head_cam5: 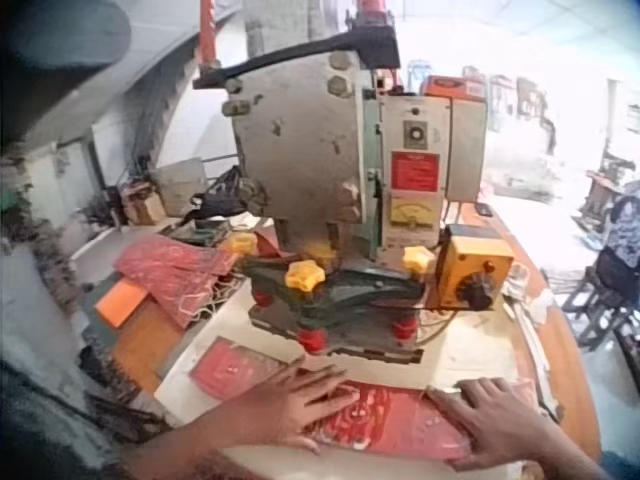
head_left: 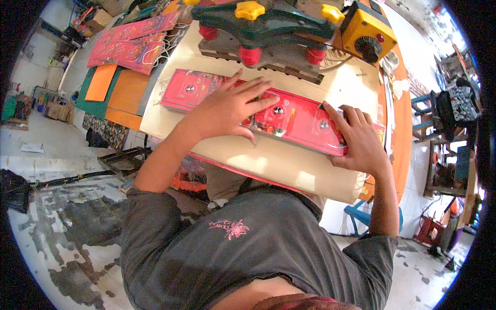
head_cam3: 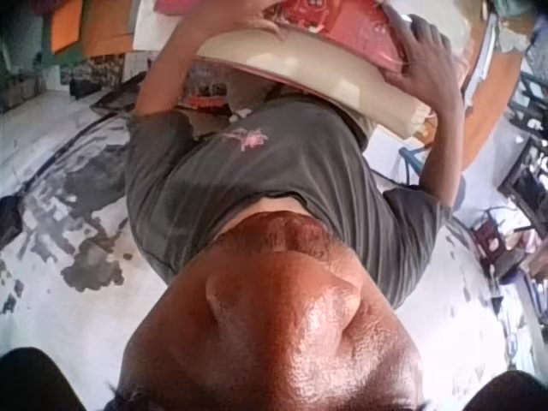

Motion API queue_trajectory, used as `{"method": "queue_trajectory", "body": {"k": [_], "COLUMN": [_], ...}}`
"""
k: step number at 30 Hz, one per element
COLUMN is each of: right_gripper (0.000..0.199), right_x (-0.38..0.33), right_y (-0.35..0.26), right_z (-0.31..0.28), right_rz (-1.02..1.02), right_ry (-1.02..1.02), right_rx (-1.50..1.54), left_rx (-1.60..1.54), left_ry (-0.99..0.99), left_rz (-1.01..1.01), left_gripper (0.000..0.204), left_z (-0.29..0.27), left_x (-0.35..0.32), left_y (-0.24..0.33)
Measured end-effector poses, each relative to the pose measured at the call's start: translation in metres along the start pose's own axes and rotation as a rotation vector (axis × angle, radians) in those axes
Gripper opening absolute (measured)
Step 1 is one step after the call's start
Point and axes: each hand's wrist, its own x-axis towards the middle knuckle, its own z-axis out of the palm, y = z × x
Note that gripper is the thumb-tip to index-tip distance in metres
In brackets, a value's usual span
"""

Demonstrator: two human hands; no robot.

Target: The person aligns a stack of printed paper sheets under a press machine, presses down to secure them, and then removes and stacks the processed items.

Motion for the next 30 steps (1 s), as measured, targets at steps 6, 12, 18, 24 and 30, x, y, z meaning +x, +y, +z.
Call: {"method": "queue_trajectory", "body": {"k": [6, 12, 18, 24, 30], "right_gripper": [0.117, 0.116, 0.116, 0.116, 0.115], "right_x": [0.002, 0.004, 0.002, 0.004, 0.004], "right_y": [-0.004, -0.008, -0.008, -0.009, -0.011], "right_z": [-0.002, -0.001, -0.007, -0.003, -0.003], "right_rz": [0.019, 0.037, 0.03, 0.035, 0.07], "right_ry": [0.029, 0.032, 0.052, 0.057, 0.05], "right_rx": [0.015, 0.012, 0.036, 0.035, 0.031], "left_rx": [-0.122, -0.419, -1.229, -1.597, -1.444], "left_ry": [0.653, 1.294, 1.436, 1.396, 1.326], "left_rz": [-0.039, -0.765, -1.246, -1.419, -1.525], "left_gripper": [0.033, 0.035, 0.062, 0.058, 0.058], "left_z": [-0.033, -0.022, 0.044, 0.051, 0.042], "left_x": [-0.036, -0.1, -0.229, -0.242, -0.191], "left_y": [-0.007, -0.168, -0.368, -0.407, -0.38]}}
